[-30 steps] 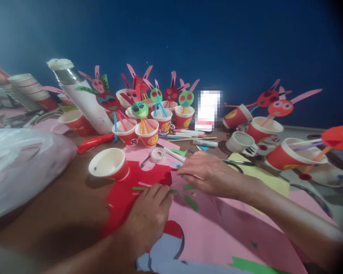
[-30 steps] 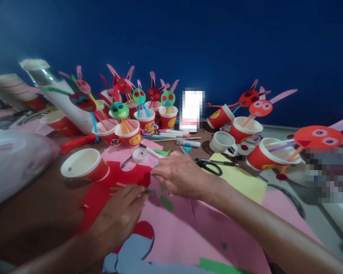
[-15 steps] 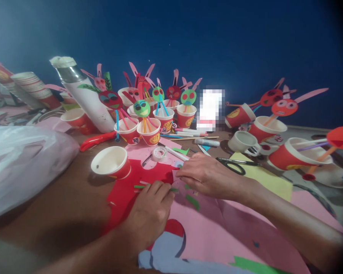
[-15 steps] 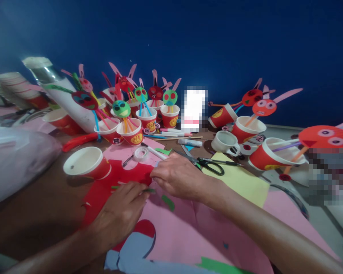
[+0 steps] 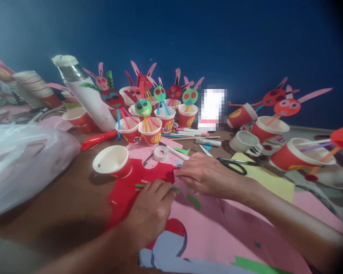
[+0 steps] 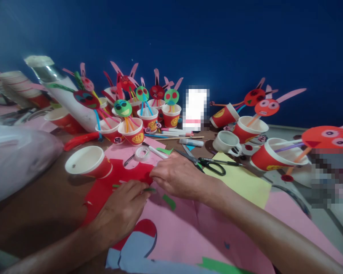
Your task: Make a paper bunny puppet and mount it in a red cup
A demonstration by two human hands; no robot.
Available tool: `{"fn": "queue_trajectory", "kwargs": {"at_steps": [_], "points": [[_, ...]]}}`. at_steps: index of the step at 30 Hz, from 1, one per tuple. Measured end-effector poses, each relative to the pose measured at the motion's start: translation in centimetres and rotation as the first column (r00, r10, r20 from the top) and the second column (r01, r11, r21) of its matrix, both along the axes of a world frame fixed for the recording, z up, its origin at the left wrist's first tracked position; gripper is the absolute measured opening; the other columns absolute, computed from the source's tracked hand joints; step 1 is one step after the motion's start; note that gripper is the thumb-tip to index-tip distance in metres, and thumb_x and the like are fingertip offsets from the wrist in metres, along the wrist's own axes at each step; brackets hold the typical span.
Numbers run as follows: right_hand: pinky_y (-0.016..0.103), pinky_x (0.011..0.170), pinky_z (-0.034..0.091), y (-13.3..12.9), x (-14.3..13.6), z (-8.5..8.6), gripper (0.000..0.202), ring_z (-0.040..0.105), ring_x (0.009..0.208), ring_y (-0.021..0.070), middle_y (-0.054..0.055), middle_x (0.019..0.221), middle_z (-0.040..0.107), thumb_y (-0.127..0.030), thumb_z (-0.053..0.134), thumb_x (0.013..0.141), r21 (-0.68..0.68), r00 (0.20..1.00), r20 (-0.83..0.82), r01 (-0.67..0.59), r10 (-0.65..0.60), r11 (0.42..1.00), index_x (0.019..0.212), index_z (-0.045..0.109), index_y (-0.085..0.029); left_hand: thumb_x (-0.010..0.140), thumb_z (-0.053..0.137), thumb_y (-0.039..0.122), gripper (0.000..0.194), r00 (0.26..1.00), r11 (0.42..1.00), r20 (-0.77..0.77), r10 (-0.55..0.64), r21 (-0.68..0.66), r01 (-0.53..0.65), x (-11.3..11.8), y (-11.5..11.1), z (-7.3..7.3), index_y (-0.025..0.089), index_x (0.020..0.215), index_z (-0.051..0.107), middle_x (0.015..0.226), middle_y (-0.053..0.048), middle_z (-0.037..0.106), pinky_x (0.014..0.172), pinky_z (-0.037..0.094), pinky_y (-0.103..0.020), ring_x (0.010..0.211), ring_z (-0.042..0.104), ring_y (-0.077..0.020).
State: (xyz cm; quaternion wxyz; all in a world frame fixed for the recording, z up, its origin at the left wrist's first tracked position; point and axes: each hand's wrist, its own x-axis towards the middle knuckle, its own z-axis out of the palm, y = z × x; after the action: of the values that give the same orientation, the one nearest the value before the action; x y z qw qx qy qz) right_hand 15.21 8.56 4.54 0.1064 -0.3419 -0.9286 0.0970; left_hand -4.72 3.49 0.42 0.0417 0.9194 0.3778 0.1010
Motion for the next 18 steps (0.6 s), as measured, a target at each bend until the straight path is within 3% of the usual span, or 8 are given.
{"fn": "queue_trajectory", "kwargs": {"at_steps": [6, 11, 18], "points": [[0.029, 0.068, 0.030, 0.0, -0.1, 0.0, 0.019, 0.052, 0.071, 0.0165, 0.002, 0.074, 0.068, -0.019, 0.052, 0.085, 0.023, 1.000, -0.015, 0.002, -0.002, 1.000, 0.093, 0.068, -0.021, 0.080, 0.044, 0.004, 0.027, 0.999, 0.998, 0.043, -0.027, 0.062, 0.024, 0.0, -0.2, -0.3, 0.012, 0.096, 0.063, 0.101, -0.012, 0.062, 0.078, 0.049, -0.041, 0.090, 0.054, -0.0260], [0.029, 0.070, 0.032, 0.5, -0.1, -0.2, 0.019, 0.054, 0.072, 0.0160, 0.002, 0.073, 0.068, -0.019, 0.050, 0.086, 0.018, 1.000, -0.017, -0.003, 0.003, 1.000, 0.092, 0.068, -0.020, 0.077, 0.047, 0.004, 0.026, 0.976, 0.994, 0.214, -0.040, 0.111, 0.016, -0.4, 0.1, 0.3, 0.012, 0.096, 0.063, 0.102, -0.013, 0.062, 0.074, 0.050, -0.042, 0.089, 0.054, -0.0271], [0.028, 0.072, 0.034, 2.7, -1.3, -1.1, 0.019, 0.057, 0.083, 0.0163, 0.003, 0.088, 0.066, -0.021, 0.050, 0.088, 0.065, 0.998, -0.007, 0.066, -0.065, 0.996, 0.096, 0.067, -0.022, 0.071, 0.050, -0.005, 0.027, 0.804, 0.989, 0.589, -0.079, 0.149, -0.012, -2.6, 1.1, 2.2, 0.010, 0.091, 0.062, 0.096, -0.013, 0.061, 0.074, 0.048, -0.036, 0.088, 0.055, -0.0220]]}}
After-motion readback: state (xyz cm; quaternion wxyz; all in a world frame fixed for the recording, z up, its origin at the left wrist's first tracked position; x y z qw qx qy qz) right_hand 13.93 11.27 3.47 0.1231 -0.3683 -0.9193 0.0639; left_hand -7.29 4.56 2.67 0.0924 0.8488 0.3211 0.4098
